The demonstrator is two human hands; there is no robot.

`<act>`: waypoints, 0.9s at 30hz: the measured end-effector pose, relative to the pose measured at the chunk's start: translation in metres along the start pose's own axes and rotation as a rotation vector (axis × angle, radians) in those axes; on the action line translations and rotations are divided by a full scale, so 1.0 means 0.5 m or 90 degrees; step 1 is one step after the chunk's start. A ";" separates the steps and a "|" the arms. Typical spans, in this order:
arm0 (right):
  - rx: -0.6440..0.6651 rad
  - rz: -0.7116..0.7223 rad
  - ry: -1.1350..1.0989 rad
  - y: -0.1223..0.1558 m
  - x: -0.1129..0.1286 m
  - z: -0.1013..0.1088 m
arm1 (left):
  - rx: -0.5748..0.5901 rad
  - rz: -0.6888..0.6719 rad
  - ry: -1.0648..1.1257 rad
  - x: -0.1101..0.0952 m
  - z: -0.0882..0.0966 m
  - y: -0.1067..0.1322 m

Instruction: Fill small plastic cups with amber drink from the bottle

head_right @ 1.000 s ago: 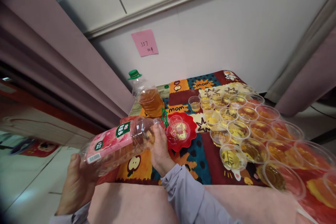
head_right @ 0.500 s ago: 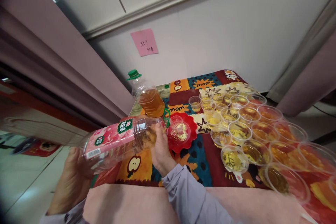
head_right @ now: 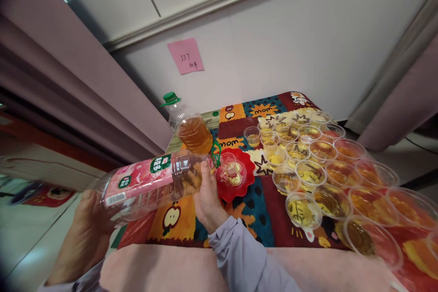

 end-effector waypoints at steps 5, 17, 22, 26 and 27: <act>-0.011 -0.004 -0.012 0.002 0.000 -0.003 | 0.006 -0.020 -0.012 -0.006 -0.003 0.000; 0.032 -0.019 -0.021 0.002 0.005 -0.006 | -0.015 -0.023 -0.029 -0.008 0.012 -0.007; 0.055 -0.010 0.014 0.005 0.014 -0.010 | -0.016 -0.022 -0.006 -0.020 -0.002 0.006; 0.057 -0.015 0.012 0.005 0.013 -0.009 | -0.020 -0.011 -0.017 -0.022 -0.007 0.009; 0.057 -0.019 0.010 0.005 0.012 -0.008 | -0.021 -0.012 -0.020 -0.023 -0.007 0.009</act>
Point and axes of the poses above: each hand's wrist, its own y-axis away from the middle knuckle, its own z-axis out of the back of the hand, x = y × z, the point moved 5 cm from there along -y, towards the middle knuckle, and after that the axes turned 11 degrees about z, right-handed, at the moved point
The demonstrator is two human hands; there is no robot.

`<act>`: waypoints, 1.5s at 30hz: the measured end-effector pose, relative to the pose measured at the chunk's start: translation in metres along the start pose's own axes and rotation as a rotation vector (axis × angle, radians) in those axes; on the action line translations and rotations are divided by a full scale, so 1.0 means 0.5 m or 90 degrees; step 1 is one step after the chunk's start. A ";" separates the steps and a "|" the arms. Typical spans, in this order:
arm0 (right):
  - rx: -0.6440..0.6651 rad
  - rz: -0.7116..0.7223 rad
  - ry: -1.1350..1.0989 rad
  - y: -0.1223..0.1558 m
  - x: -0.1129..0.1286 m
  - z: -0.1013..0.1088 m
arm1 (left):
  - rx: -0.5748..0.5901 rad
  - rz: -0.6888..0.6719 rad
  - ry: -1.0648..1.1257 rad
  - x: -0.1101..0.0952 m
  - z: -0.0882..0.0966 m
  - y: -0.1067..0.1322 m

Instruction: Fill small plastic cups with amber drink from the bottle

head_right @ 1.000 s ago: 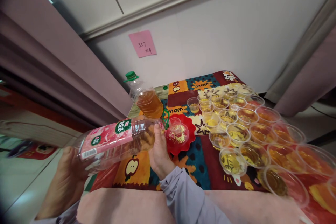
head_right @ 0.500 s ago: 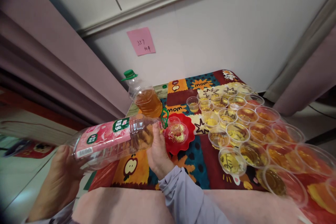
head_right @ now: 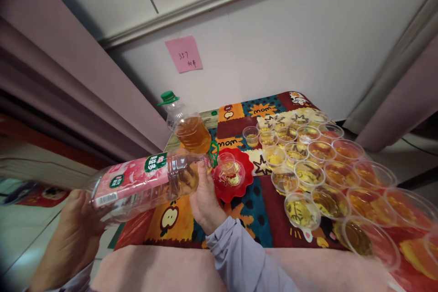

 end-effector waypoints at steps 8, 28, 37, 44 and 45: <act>-0.004 0.001 -0.003 0.000 0.003 -0.001 | 0.001 -0.002 0.005 -0.005 -0.004 0.006; -0.003 0.002 -0.009 -0.007 0.001 0.002 | -0.002 -0.021 -0.026 -0.012 -0.005 -0.001; -0.038 -0.001 -0.021 -0.006 -0.004 0.009 | 0.012 -0.028 -0.024 -0.007 -0.001 -0.006; -0.035 -0.003 -0.019 -0.007 -0.009 0.010 | 0.003 -0.035 -0.022 -0.018 -0.013 0.006; -0.039 -0.003 -0.019 -0.007 -0.009 0.010 | 0.007 -0.035 -0.020 -0.019 -0.014 0.007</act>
Point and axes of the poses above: each hand's wrist, its own y-axis away from the middle knuckle, its own z-axis out of the back of the hand, x = y × z, the point moved 5 cm from there along -y, towards the middle knuckle, and after that the axes turned 11 degrees about z, right-handed, at the moved point
